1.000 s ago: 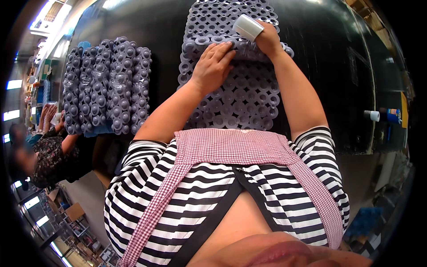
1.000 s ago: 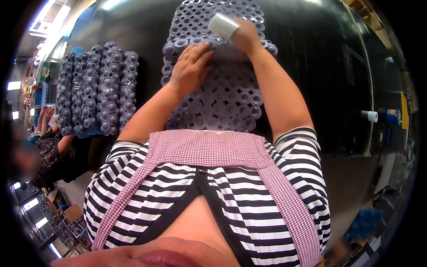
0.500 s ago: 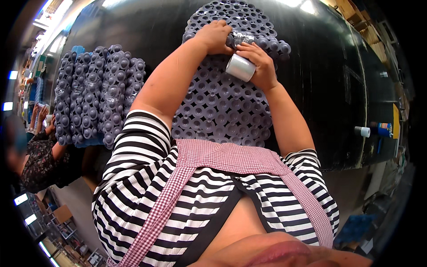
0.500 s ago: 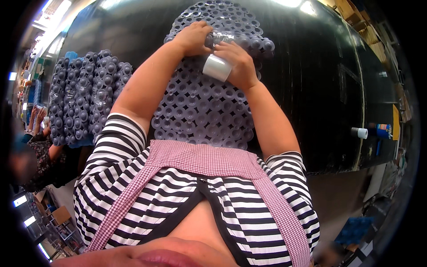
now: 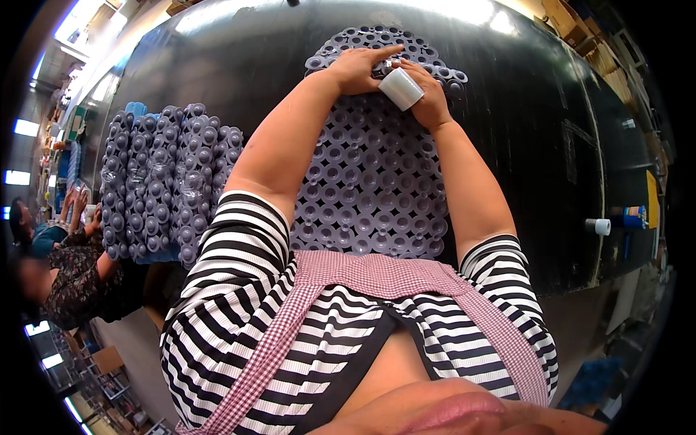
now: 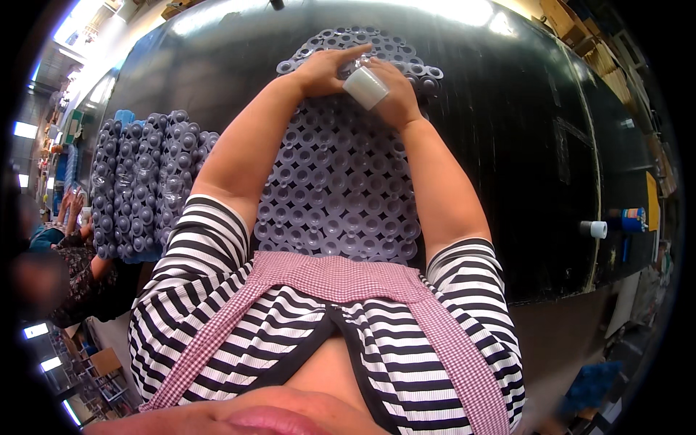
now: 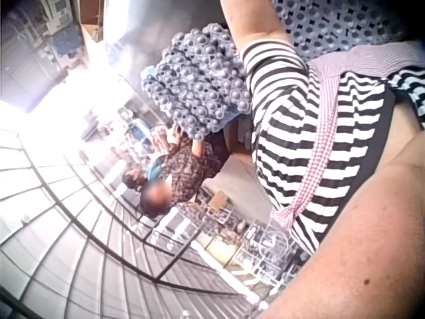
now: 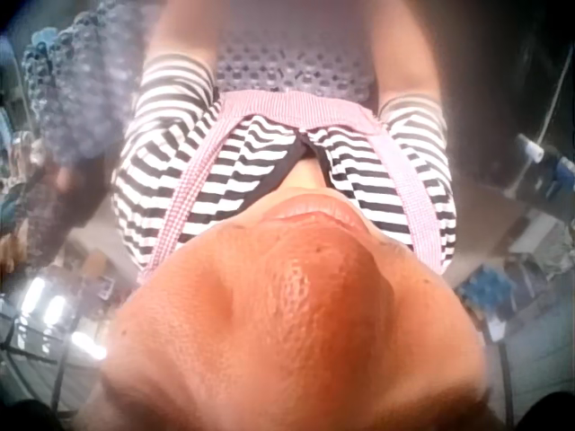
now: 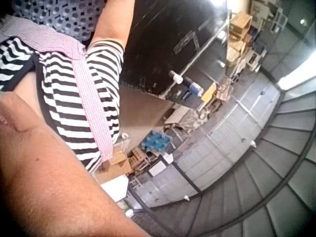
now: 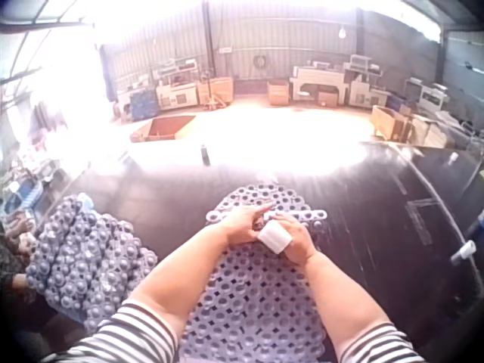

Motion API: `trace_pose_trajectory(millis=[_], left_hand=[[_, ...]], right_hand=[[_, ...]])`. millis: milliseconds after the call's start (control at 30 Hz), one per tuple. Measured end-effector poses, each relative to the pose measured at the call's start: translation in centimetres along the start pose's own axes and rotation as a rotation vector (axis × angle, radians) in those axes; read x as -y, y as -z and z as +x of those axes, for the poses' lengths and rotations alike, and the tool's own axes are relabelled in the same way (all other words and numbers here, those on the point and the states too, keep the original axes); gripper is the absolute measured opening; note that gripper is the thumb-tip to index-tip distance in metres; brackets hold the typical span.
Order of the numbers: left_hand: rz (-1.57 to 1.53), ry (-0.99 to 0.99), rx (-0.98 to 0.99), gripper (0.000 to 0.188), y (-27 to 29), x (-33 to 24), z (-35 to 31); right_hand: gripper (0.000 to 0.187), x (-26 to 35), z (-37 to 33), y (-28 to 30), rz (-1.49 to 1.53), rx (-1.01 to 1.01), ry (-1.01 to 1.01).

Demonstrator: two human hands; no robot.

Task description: The person rolls up grey rubber mats by hand and secures each roll with a piece of clear adhesive tape before placing them into a box.

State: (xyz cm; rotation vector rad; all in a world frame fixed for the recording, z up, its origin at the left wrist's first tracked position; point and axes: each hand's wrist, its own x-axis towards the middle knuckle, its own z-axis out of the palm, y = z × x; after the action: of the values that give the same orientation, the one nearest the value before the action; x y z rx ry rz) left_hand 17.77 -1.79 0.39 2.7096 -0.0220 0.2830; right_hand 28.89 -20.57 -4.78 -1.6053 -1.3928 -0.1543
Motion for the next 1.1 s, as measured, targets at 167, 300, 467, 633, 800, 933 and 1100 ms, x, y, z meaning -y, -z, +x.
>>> trace_pose_trajectory(millis=[167, 300, 467, 633, 800, 933, 1100], left_hand=[[0.269, 0.010, -0.074, 0.058, -2.1, 0.3, -1.2], [0.331, 0.066, 0.022, 0.049, -2.2, -0.9, 0.0], [0.327, 0.216, 0.086, 0.049, -1.1, 0.4, 0.0], [0.316, 0.260, 0.131, 0.051, -0.8, -1.6, 1.4], [0.269, 0.262, -0.301, 0.055, 5.5, -8.2, -8.6], [0.219, 0.331, -0.670, 0.043, 13.2, -10.0, -22.0], [0.670, 0.839, -0.656, 0.065, 16.7, -7.7, -35.5]], right_hand=[[0.031, 2.4, -0.3, -0.9, 0.065, -0.083, -0.038], [0.025, 3.9, -0.9, -1.1, -0.271, -0.235, 0.066], [0.023, 11.9, -1.3, 2.0, 0.644, 0.306, -0.325], [0.027, 23.0, -7.6, 9.5, 0.609, 0.234, -0.174], [0.019, 13.6, -21.6, 19.9, 0.295, 0.012, -1.095], [0.021, 12.5, -33.5, 24.4, 0.012, 0.076, -1.355], [0.026, 11.5, -35.9, 22.9, 0.042, -0.107, -1.411]])
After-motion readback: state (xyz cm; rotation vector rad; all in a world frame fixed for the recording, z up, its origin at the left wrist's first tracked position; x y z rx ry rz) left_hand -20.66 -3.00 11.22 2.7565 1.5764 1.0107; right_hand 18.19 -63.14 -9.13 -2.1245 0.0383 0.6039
